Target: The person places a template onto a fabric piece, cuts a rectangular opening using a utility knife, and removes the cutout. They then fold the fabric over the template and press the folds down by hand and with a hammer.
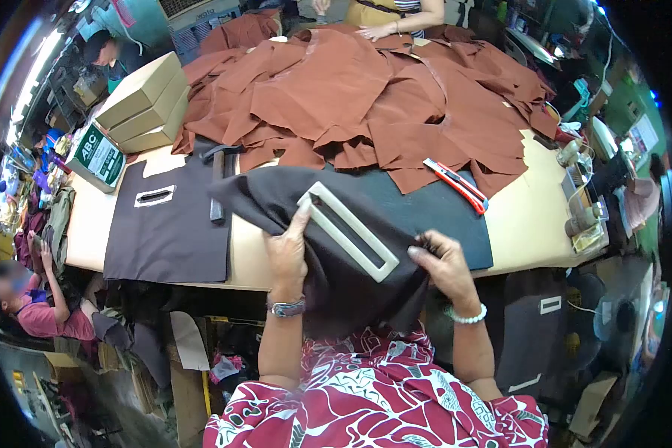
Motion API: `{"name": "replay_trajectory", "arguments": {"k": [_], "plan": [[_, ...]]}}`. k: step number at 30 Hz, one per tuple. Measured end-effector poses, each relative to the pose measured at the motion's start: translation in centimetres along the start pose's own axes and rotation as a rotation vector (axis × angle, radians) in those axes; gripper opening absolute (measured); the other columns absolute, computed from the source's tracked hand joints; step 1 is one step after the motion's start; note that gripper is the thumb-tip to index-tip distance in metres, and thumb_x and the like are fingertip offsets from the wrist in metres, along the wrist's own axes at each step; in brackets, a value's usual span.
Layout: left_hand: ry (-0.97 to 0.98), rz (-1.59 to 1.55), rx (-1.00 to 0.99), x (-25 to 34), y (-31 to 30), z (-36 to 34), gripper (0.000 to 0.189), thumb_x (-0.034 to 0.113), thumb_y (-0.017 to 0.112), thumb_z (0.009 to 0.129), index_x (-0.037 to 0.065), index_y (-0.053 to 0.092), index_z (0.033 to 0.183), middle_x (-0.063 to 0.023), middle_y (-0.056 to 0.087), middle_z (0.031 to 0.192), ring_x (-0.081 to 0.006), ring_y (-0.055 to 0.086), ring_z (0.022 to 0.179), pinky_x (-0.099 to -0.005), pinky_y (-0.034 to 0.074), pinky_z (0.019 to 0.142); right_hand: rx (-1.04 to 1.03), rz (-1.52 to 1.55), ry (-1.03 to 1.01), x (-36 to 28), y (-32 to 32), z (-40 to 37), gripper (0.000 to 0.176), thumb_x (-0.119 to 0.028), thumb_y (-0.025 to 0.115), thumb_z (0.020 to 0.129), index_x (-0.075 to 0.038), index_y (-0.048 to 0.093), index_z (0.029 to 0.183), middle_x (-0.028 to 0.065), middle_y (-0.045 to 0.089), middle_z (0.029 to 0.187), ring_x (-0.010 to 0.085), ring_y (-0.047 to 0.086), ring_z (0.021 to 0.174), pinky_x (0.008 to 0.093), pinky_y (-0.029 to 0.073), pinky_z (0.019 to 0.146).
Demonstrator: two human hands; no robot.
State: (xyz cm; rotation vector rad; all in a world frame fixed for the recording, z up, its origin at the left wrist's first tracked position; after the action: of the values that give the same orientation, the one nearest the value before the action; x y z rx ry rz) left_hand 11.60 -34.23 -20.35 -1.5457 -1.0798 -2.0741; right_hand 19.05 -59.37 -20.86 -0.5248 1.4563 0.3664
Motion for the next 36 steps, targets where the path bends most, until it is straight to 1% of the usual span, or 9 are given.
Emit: {"name": "replay_trajectory", "arguments": {"k": [4,9,13,16,20,22,25,30,36], "plan": [[0.596,0.813,0.179,5.8,-2.3,-0.6,0.082,0.018,0.078,0.07,-0.002,0.034,0.136,-0.0216,0.034,0.14,-0.0311,0.03,0.131,-0.0434,0.027,0.107,-0.025,-0.289,-0.19,-4.6,-0.4,2.3,0.013,-0.008,0.064,0.08,0.003,0.059,0.086,0.007,0.052,0.062,0.0087,0.045,0.059,0.0264,0.039,0.054],[0.645,1.343,-0.884,8.9,6.7,-2.5,0.098,0.044,0.079,0.059,0.006,0.036,0.138,-0.0163,0.032,0.143,-0.0359,0.018,0.138,-0.0591,0.015,0.107,-0.499,-0.416,-0.445,-8.1,5.9,3.3,0.012,-0.01,0.066,0.077,-0.003,0.062,0.086,0.0169,0.062,0.07,0.035,0.06,0.064,0.038,0.045,0.058],[0.571,1.413,-1.508,7.1,9.6,-3.6,0.055,0.035,0.077,0.063,0.008,0.064,0.109,-0.0064,0.058,0.118,-0.0303,0.036,0.128,-0.0728,0.004,0.1,-0.593,-0.427,-0.639,-10.7,7.4,1.7,0.018,-0.01,0.07,0.071,-0.004,0.064,0.086,0.0155,0.062,0.071,0.0337,0.06,0.064,0.0374,0.045,0.058],[0.87,1.396,-1.611,7.8,11.4,-4.7,0.036,0.03,0.073,0.07,0.005,0.068,0.095,-0.0094,0.065,0.099,-0.0297,0.053,0.109,-0.0631,0.026,0.1,-0.583,-0.384,-0.655,-11.7,6.4,1.2,0.02,-0.008,0.072,0.068,-0.004,0.065,0.085,0.0147,0.062,0.07,0.033,0.06,0.064,0.0365,0.045,0.057],[0.203,1.204,-1.906,6.6,12.1,-5.0,0.037,0.028,0.07,0.074,-0.004,0.063,0.092,-0.0218,0.06,0.069,-0.0373,0.058,0.066,-0.0402,0.046,0.065,-0.476,-0.41,-0.609,-12.0,4.4,1.6,0.021,-0.004,0.074,0.066,0.0,0.064,0.084,0.0119,0.063,0.078,0.0267,0.061,0.071,0.0308,0.048,0.063],[-0.036,1.182,-1.779,6.3,11.1,-3.1,0.037,0.027,0.068,0.078,-0.005,0.062,0.095,-0.0166,0.06,0.069,-0.0245,0.06,0.065,-0.0356,0.045,0.061,-0.184,-0.509,-0.832,-12.5,2.9,2.4,0.023,-0.015,0.073,0.072,-0.002,0.064,0.087,0.0117,0.06,0.083,0.0261,0.06,0.071,0.0335,0.047,0.065],[-0.229,1.249,-1.28,7.2,7.0,4.0,0.032,0.024,0.067,0.079,-0.003,0.063,0.095,-0.0039,0.061,0.07,-0.0088,0.056,0.065,-0.0278,0.045,0.058,0.239,-0.409,-0.644,-10.9,-0.3,3.8,0.027,-0.022,0.068,0.082,0.0,0.063,0.098,0.0088,0.059,0.078,0.0186,0.059,0.07,0.0282,0.046,0.063],[-0.229,1.118,-0.376,10.9,-4.0,12.7,0.02,0.017,0.059,0.086,0.0,0.064,0.096,-0.0067,0.067,0.081,-0.0117,0.063,0.066,-0.0259,0.051,0.061,0.284,0.015,-0.326,-5.8,-0.9,4.4,0.027,-0.022,0.05,0.095,0.001,0.061,0.104,-0.0023,0.049,0.072,0.0039,0.043,0.065,0.0182,0.036,0.056],[-0.484,0.395,-0.413,3.3,-0.2,6.7,0.014,0.017,0.06,0.085,0.005,0.061,0.09,-0.0022,0.063,0.08,-0.0112,0.059,0.063,-0.0253,0.048,0.059,0.053,0.279,-0.134,-4.0,4.0,3.4,0.026,-0.021,0.047,0.097,-0.003,0.061,0.108,-0.0044,0.049,0.072,0.0008,0.036,0.058,0.0161,0.03,0.05]]}}
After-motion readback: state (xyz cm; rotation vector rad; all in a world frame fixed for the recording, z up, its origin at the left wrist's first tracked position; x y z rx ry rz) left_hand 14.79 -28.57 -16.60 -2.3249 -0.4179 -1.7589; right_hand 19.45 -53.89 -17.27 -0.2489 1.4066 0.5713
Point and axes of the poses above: each hand's wrist, its own z-axis towards the middle knuckle, its own y-axis out of the palm, x = y × z, the point moved 7 cm from there along z, towards the middle knuckle
